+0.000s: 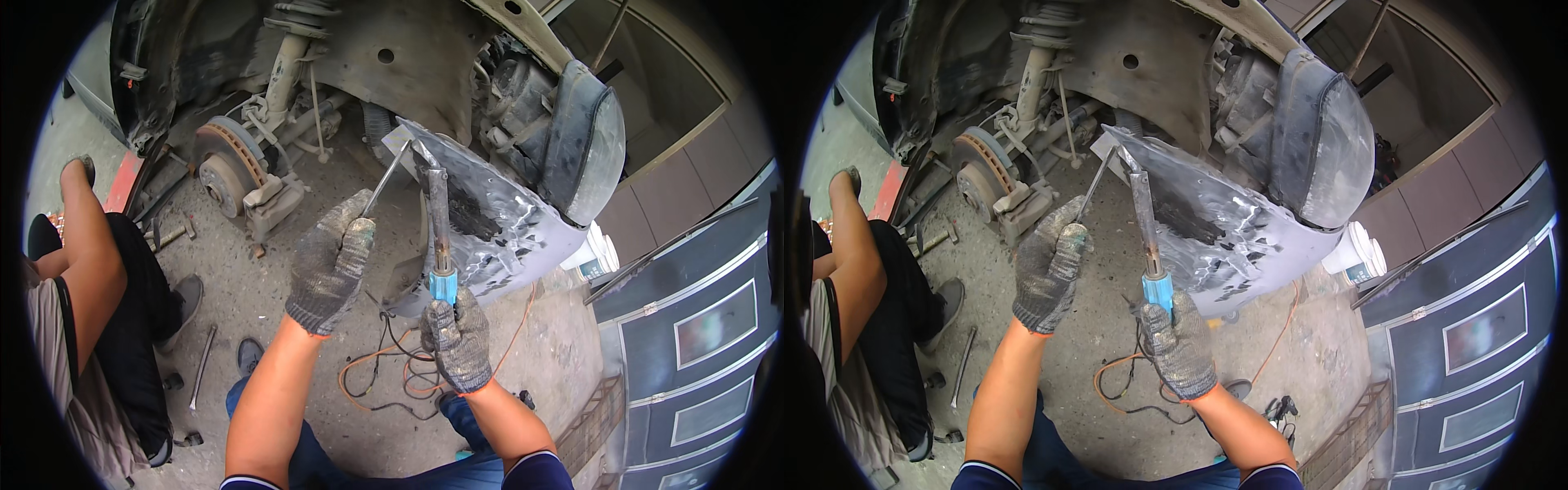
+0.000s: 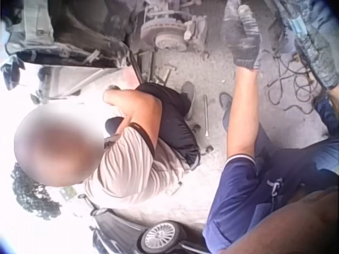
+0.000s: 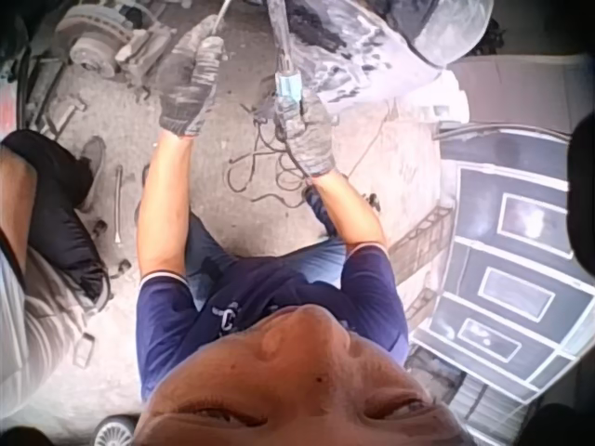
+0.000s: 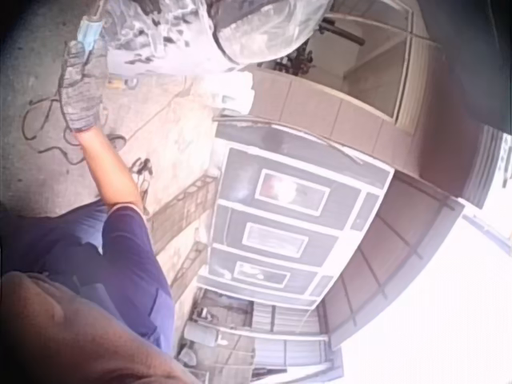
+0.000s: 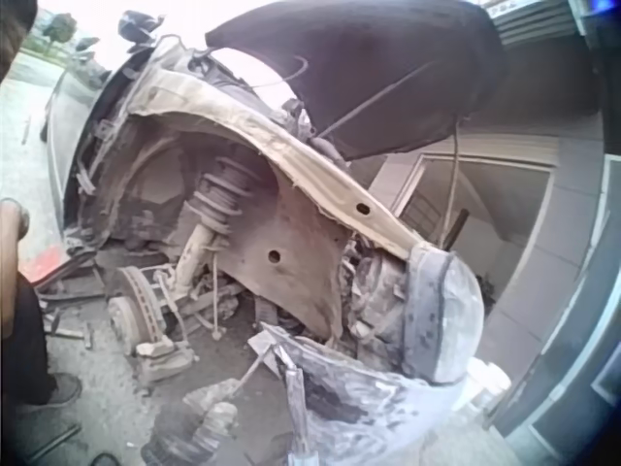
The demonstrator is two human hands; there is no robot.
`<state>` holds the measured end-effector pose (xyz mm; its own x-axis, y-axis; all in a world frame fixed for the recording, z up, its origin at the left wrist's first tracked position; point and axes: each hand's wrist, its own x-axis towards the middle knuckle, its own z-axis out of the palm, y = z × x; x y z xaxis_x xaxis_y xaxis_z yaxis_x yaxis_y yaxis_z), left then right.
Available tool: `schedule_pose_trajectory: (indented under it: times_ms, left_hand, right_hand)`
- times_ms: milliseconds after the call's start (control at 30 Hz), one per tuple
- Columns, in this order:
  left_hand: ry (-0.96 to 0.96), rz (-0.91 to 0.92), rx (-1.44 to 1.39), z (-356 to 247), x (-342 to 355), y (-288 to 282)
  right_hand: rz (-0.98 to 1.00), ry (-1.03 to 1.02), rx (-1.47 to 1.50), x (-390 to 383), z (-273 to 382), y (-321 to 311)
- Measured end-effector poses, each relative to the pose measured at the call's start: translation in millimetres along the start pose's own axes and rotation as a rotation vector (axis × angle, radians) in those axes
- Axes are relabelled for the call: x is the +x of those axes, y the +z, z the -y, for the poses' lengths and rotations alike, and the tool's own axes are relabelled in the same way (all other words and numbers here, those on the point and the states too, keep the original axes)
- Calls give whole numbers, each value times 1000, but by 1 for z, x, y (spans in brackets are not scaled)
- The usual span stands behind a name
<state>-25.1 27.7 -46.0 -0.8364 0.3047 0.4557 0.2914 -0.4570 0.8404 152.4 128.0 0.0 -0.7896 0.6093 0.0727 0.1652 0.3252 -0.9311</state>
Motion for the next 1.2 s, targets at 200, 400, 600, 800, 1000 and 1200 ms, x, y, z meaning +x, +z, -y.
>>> schedule_pose_trajectory:
  times_ms: [200, 400, 600, 800, 1000, 1200]
  left_hand:
    - [1, 1, 64, -3, 1, -1]
    - [-10, -46, 47, -3, 0, 0]
    - [-5, 10, 29, 2, 1, -3]
    - [41, -7, 25, 2, 2, 1]
    - [40, -17, 80, -2, 1, -3]
    - [11, 9, 104, -12, -2, 2]
  right_hand:
    - [-5, 81, 152, -7, 9, 3]
    - [-10, -45, -88, -1, -7, -1]
    - [-18, 65, 108, -11, 9, 2]
    - [18, -38, -59, 5, -12, -6]
    - [-17, 86, 118, -21, -5, -10]
    - [-13, -118, 118, -45, 16, -20]
